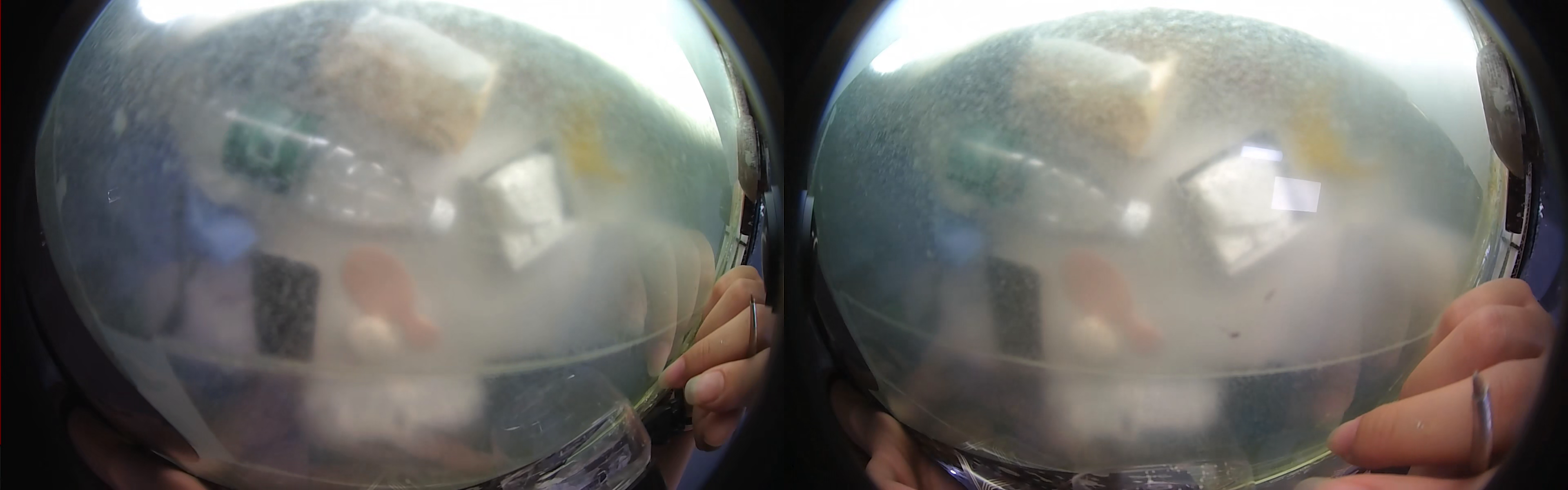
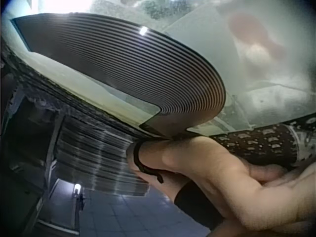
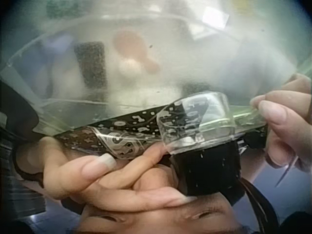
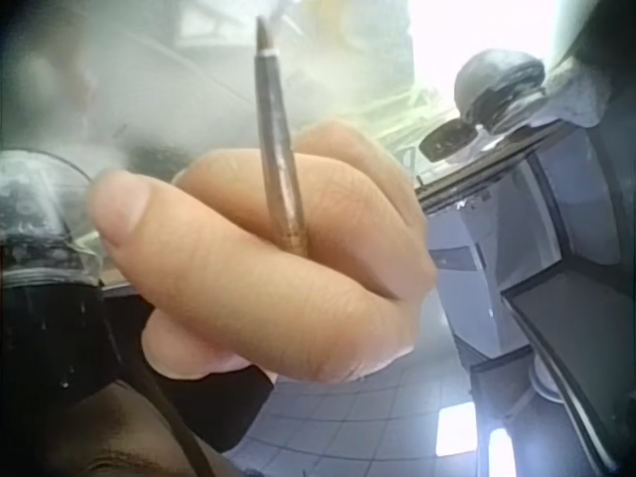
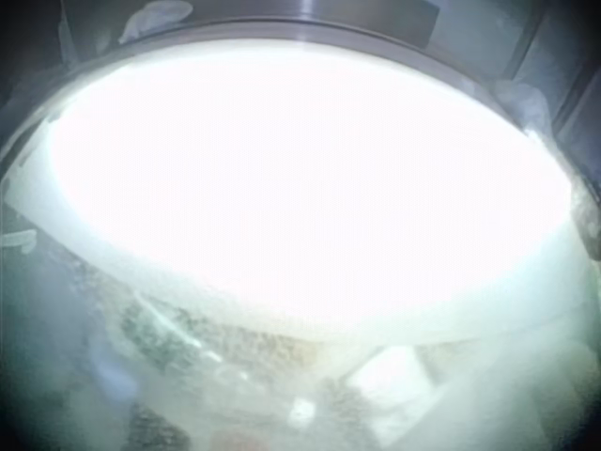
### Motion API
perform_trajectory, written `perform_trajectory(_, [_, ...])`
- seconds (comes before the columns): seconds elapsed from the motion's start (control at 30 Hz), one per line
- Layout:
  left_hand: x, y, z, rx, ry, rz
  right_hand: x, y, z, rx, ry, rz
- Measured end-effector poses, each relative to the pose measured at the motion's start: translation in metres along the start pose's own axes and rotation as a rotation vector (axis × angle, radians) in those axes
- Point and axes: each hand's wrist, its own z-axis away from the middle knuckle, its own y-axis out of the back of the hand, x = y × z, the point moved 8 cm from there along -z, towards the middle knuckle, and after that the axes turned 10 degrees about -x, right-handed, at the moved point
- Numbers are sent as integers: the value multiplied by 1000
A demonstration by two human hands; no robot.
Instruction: Inspecting and marking flexible keyboard membranes on a light table using a brush and pen.
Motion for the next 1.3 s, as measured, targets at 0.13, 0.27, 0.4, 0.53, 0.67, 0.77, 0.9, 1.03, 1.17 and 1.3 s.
perform_trajectory(0.13, [5,-4,0,-4,47,60,0,-1,-3,8,7,-3])
perform_trajectory(0.27, [4,-6,1,27,21,74,-3,2,0,37,29,-10])
perform_trajectory(0.4, [0,3,-1,125,58,207,-13,11,3,107,72,4])
perform_trajectory(0.53, [-24,0,-10,31,710,175,-2,-19,-3,41,137,-158])
perform_trajectory(0.67, [-27,7,-17,242,757,116,-38,4,-20,198,-104,63])
perform_trajectory(0.77, [-27,8,-12,212,718,229,-32,-8,-29,-210,94,-94])
perform_trajectory(0.9, [-24,12,-5,355,626,250,-44,-17,-32,122,305,-62])
perform_trajectory(1.03, [-26,22,-12,142,415,188,-53,7,-27,223,348,63])
perform_trajectory(1.17, [-26,17,-19,84,378,148,-40,17,-20,254,198,-81])
perform_trajectory(1.3, [-29,11,-22,83,396,200,-18,22,-14,258,99,-186])
